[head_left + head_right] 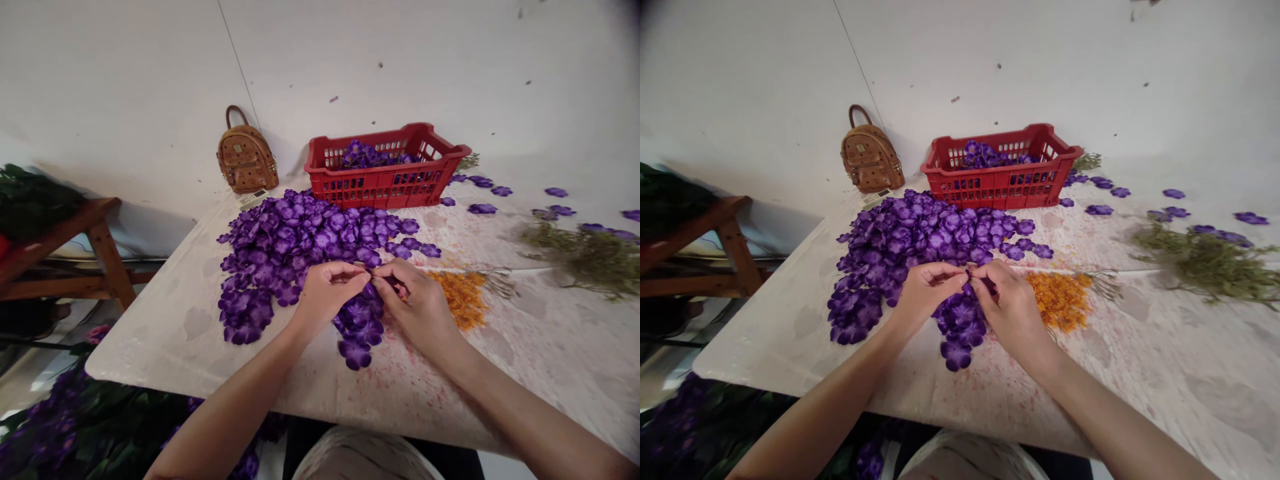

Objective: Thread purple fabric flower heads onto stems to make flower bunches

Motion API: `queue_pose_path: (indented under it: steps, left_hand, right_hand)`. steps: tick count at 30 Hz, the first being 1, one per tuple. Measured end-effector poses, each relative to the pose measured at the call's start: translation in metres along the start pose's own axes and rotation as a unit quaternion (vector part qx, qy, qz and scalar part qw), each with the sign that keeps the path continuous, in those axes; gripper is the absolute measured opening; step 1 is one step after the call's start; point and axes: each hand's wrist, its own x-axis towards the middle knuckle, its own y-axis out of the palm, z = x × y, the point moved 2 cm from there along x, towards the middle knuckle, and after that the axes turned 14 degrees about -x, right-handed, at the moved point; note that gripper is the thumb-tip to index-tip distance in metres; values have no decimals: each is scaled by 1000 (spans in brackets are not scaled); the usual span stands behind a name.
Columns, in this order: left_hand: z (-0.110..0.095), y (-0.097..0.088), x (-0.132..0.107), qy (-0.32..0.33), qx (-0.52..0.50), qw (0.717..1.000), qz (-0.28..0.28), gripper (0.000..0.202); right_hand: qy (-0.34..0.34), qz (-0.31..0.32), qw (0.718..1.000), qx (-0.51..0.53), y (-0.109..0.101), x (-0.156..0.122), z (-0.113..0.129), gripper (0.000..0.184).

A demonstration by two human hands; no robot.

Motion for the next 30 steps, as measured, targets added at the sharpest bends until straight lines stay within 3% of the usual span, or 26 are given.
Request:
queue_pose_path:
  steps: [30]
  left_hand:
    - [1,-2,1,-8,8,1000,15,12]
  right_hand:
    - [48,12,998,24,0,1,-3,9]
